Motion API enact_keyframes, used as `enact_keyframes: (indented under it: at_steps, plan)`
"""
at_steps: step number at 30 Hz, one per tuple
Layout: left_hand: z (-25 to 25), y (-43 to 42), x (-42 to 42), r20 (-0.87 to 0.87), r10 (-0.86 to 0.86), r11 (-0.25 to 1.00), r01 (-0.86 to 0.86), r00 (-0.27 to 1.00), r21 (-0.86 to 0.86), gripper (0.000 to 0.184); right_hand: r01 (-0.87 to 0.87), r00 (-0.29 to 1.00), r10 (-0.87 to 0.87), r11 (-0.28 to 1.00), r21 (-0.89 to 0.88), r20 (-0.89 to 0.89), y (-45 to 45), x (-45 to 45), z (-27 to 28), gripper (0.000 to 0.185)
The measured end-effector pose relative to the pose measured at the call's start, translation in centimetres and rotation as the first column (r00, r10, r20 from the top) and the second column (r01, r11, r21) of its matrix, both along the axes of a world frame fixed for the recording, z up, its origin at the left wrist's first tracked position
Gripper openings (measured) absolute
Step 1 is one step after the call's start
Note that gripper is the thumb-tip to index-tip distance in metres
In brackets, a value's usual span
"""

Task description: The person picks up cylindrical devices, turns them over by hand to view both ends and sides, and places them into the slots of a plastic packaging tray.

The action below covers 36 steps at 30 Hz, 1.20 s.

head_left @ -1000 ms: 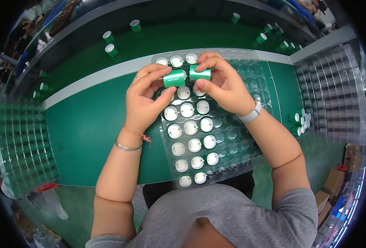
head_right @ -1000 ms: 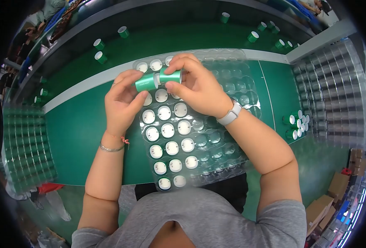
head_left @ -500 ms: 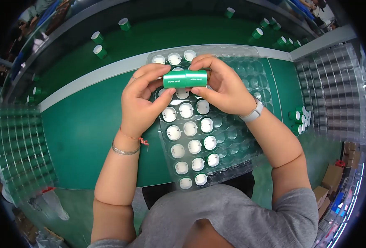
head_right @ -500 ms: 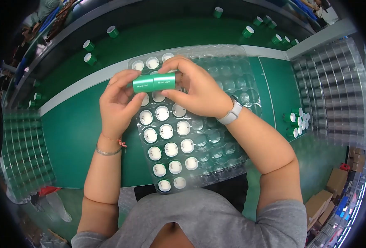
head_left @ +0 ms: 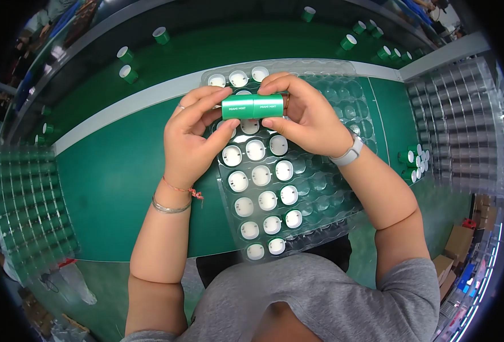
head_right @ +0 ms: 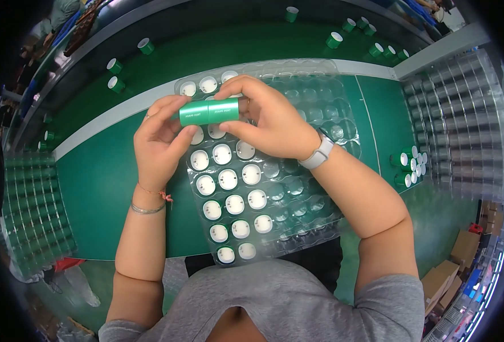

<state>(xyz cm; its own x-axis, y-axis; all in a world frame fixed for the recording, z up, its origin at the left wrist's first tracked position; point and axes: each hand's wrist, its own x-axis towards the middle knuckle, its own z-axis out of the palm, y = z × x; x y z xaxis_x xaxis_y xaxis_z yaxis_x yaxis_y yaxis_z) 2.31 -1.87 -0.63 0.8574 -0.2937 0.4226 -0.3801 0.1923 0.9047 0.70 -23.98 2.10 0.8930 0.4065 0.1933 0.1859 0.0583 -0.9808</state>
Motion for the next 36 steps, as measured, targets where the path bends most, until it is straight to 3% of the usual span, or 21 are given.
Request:
enact_keyframes:
  at_steps: [7,14,19,29,31,34,36]
  plan:
    - [0.1,0.0,-0.2,-0.026,0.018,1.000,-0.018,0.999,-0.006,0.046,0.012,0.998,-0.009,0.999,0.045,-0.063,0.0,0.0,0.3,0.038]
    - [0.2,-0.1,-0.3,-0.046,0.033,0.999,-0.032,0.998,0.014,0.046,0.045,0.997,-0.051,0.992,-0.116,-0.050,-0.4,0.1,0.6,0.036]
    - [0.4,-0.1,-0.5,-0.321,0.081,0.996,-0.091,0.944,-0.016,0.025,0.069,0.982,-0.093,0.987,-0.144,-0.164,0.3,0.1,1.2,0.031]
    - [-0.1,-0.5,-0.4,-0.245,0.183,0.981,-0.192,0.952,-0.015,0.023,0.097,0.976,-0.133,0.974,-0.204,-0.171,1.3,-0.2,1.1,0.023]
    - [-0.2,-0.6,-0.1,-0.121,0.247,0.969,-0.247,0.962,0.013,0.026,0.096,0.979,-0.130,0.973,-0.209,-0.155,1.3,-0.1,0.8,0.024]
    - [-0.5,-0.4,0.3,-0.158,0.187,0.974,-0.204,0.970,-0.100,0.031,0.158,0.985,-0.165,0.982,-0.104,-0.054,1.3,0.1,-0.1,0.031]
    - [-0.5,-0.5,0.3,-0.155,0.173,0.975,-0.192,0.973,-0.115,0.032,0.181,0.982,-0.175,0.980,0.088,-0.070,1.6,0.2,-0.1,0.040]
